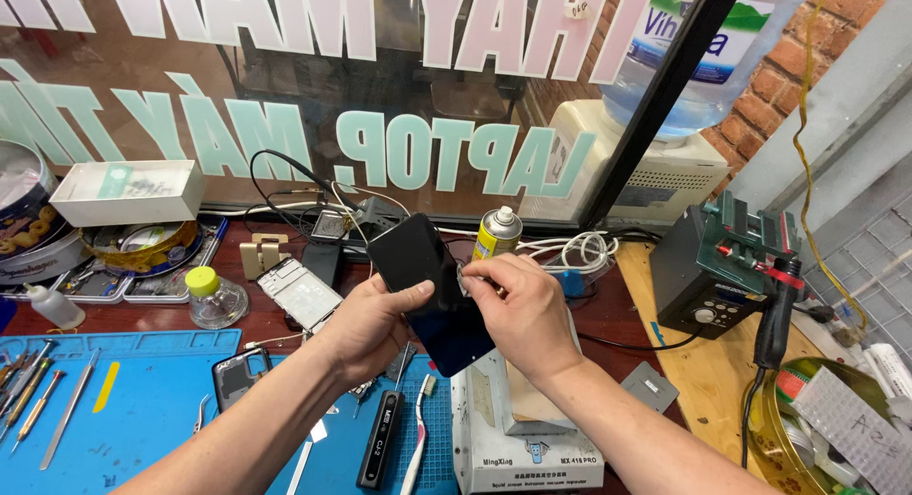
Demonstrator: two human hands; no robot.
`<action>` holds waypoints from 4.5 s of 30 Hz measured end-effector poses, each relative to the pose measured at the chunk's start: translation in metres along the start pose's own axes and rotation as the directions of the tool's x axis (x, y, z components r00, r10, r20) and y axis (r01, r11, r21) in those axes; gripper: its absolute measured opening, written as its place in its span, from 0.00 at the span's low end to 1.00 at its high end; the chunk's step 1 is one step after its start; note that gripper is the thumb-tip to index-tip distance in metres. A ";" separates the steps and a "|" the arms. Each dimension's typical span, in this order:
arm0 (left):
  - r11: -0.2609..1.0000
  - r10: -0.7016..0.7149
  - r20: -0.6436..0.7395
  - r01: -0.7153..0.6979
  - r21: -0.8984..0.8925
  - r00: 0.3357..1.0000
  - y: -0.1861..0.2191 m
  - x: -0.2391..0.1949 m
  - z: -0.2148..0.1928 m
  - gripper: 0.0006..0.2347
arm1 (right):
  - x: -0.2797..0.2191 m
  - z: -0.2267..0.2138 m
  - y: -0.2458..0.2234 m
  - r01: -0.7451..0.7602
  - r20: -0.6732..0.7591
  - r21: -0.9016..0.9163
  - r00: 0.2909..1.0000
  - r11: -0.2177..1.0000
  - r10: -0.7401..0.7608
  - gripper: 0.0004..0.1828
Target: The person removes the screen from a smartphone, disconnects internal cables, and reattaches components inside the phone chassis. They handle the battery, motherboard, and connectors while working at a cluttered electronics repair bench.
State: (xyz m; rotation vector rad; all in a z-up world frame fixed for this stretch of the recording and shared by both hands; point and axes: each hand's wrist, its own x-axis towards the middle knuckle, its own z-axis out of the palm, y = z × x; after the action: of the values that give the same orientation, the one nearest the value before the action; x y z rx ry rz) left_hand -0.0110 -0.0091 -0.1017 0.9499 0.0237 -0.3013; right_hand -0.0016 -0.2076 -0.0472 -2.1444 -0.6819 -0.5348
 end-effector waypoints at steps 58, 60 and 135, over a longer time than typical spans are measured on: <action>0.443 -0.282 -0.364 0.457 0.771 0.888 -0.077 0.104 0.046 0.16 | -0.056 -0.029 0.124 -0.322 0.113 -0.265 0.926 0.909 0.361 0.07; 0.454 -0.287 -0.361 0.458 0.765 0.887 -0.076 0.104 0.049 0.16 | -0.042 -0.015 0.127 -0.291 0.130 -0.261 0.934 0.920 0.332 0.07; 0.808 -0.440 -0.500 0.571 0.142 0.746 -0.097 0.069 0.050 0.13 | -0.040 -0.027 0.118 -0.424 0.262 -0.316 0.821 0.849 0.507 0.10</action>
State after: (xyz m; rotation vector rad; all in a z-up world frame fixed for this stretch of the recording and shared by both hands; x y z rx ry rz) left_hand 0.0237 -0.1190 -0.1605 1.2849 0.6996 -0.6046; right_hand 0.0384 -0.3034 -0.1216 -2.5568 -0.2390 0.0266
